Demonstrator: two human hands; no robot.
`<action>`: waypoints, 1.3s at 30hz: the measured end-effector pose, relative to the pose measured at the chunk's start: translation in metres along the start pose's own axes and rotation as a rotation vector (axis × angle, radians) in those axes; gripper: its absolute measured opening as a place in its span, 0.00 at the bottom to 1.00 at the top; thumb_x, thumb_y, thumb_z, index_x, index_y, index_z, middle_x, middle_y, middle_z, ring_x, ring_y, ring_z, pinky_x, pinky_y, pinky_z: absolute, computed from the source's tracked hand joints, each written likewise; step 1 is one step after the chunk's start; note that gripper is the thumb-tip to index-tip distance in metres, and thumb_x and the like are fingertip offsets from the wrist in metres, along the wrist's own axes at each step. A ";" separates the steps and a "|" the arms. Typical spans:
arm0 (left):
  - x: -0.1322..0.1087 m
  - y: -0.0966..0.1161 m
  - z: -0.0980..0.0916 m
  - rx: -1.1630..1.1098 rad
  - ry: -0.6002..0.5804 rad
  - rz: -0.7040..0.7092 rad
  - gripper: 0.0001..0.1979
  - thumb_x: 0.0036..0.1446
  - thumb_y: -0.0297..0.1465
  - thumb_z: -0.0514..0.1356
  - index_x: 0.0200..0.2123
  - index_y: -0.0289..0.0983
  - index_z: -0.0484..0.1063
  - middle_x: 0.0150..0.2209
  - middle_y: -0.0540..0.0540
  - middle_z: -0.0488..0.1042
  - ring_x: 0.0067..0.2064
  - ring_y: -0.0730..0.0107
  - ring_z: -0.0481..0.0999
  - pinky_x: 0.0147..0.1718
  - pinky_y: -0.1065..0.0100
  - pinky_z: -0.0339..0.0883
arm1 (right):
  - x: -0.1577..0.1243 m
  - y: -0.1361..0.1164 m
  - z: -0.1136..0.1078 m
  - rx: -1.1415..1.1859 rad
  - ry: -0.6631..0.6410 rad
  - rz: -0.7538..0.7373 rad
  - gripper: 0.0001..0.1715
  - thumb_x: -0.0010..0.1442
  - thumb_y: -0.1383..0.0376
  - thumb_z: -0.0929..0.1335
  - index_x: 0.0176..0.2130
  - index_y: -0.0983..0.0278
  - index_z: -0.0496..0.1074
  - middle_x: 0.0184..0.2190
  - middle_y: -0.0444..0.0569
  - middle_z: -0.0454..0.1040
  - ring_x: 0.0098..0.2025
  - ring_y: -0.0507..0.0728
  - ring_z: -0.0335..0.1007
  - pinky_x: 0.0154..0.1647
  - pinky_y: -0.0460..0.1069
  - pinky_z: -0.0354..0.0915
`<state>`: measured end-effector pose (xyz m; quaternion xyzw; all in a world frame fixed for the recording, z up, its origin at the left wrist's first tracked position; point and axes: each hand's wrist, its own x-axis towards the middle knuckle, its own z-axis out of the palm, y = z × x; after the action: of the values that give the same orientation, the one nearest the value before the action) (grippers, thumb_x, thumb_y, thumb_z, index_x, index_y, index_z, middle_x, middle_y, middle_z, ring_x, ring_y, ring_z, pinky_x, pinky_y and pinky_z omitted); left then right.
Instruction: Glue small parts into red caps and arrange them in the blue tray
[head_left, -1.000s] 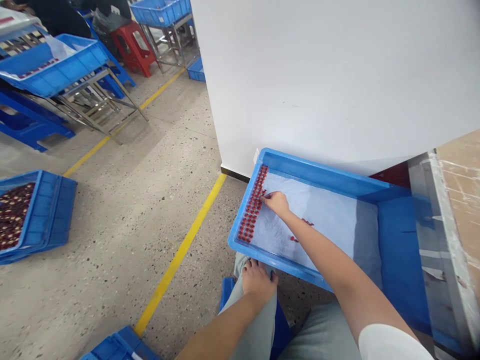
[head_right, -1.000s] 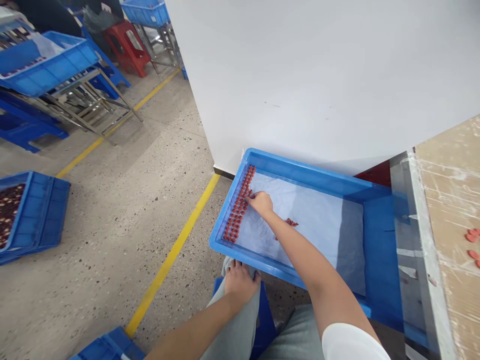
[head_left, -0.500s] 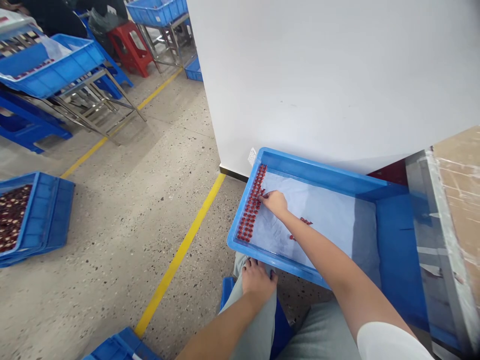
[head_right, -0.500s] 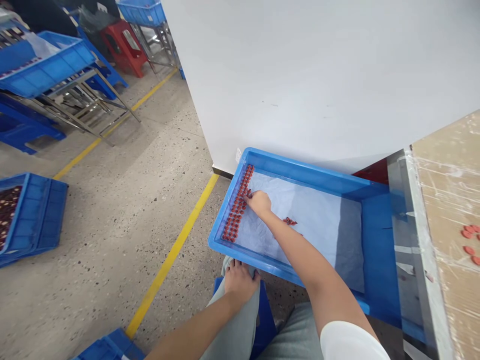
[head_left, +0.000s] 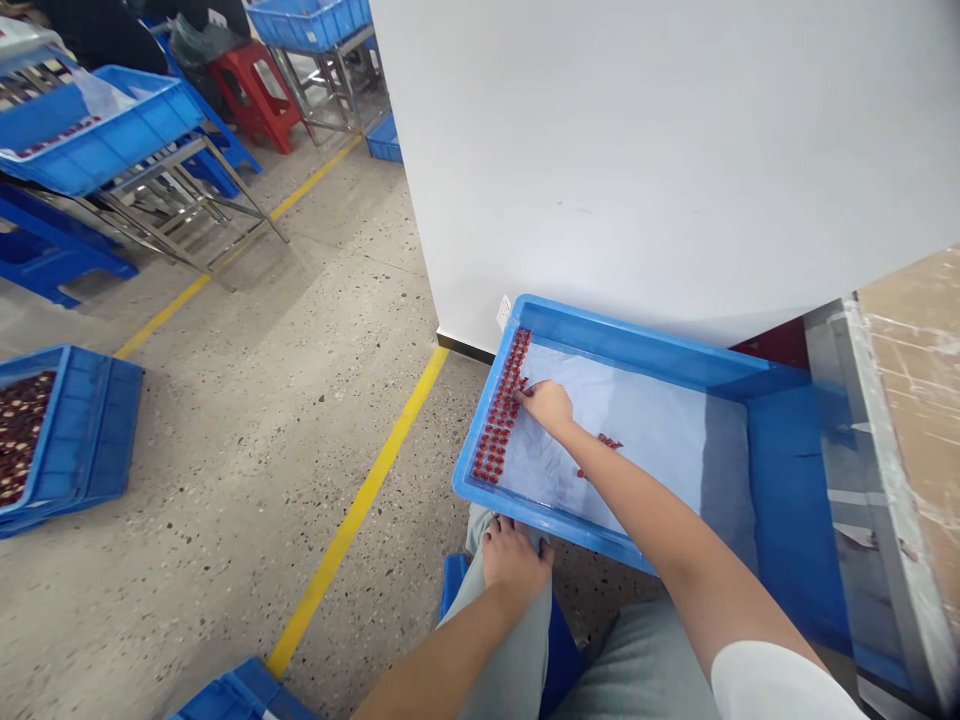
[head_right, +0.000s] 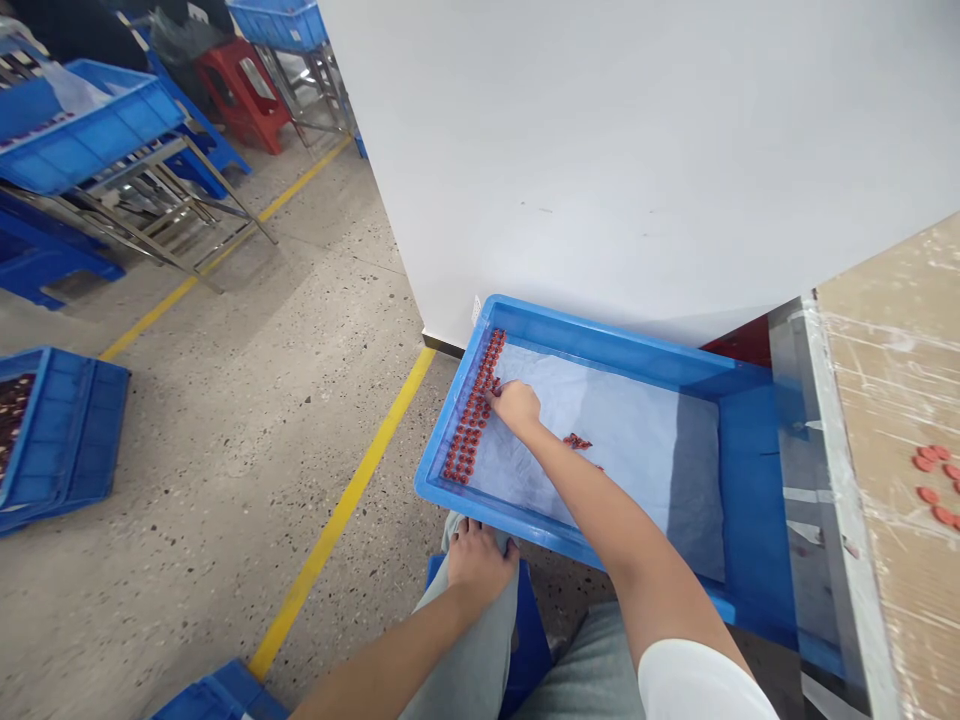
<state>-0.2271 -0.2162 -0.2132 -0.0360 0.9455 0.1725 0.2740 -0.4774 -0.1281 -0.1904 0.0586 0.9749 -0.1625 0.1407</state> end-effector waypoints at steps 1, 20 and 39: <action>0.000 0.000 -0.001 0.003 -0.002 -0.002 0.27 0.58 0.46 0.53 0.51 0.32 0.71 0.52 0.31 0.70 0.55 0.44 0.64 0.51 0.50 0.58 | -0.001 -0.001 -0.001 -0.001 0.001 -0.002 0.24 0.60 0.47 0.65 0.33 0.60 0.81 0.34 0.55 0.81 0.40 0.61 0.78 0.34 0.47 0.65; 0.000 0.000 -0.003 0.071 -0.011 0.025 0.26 0.60 0.44 0.50 0.49 0.30 0.73 0.50 0.32 0.71 0.54 0.46 0.66 0.49 0.53 0.59 | -0.077 0.186 -0.065 0.037 -0.048 0.131 0.17 0.52 0.59 0.73 0.43 0.61 0.79 0.37 0.46 0.81 0.37 0.55 0.77 0.39 0.47 0.66; 0.003 0.000 0.001 0.089 -0.035 0.015 0.27 0.60 0.45 0.49 0.50 0.30 0.73 0.52 0.31 0.71 0.55 0.46 0.66 0.49 0.54 0.60 | -0.050 0.193 -0.017 0.207 0.123 0.228 0.13 0.51 0.58 0.72 0.36 0.62 0.79 0.32 0.48 0.81 0.36 0.56 0.78 0.37 0.47 0.69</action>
<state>-0.2290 -0.2154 -0.2156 -0.0133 0.9475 0.1327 0.2906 -0.4033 0.0556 -0.2178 0.1928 0.9467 -0.2412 0.0913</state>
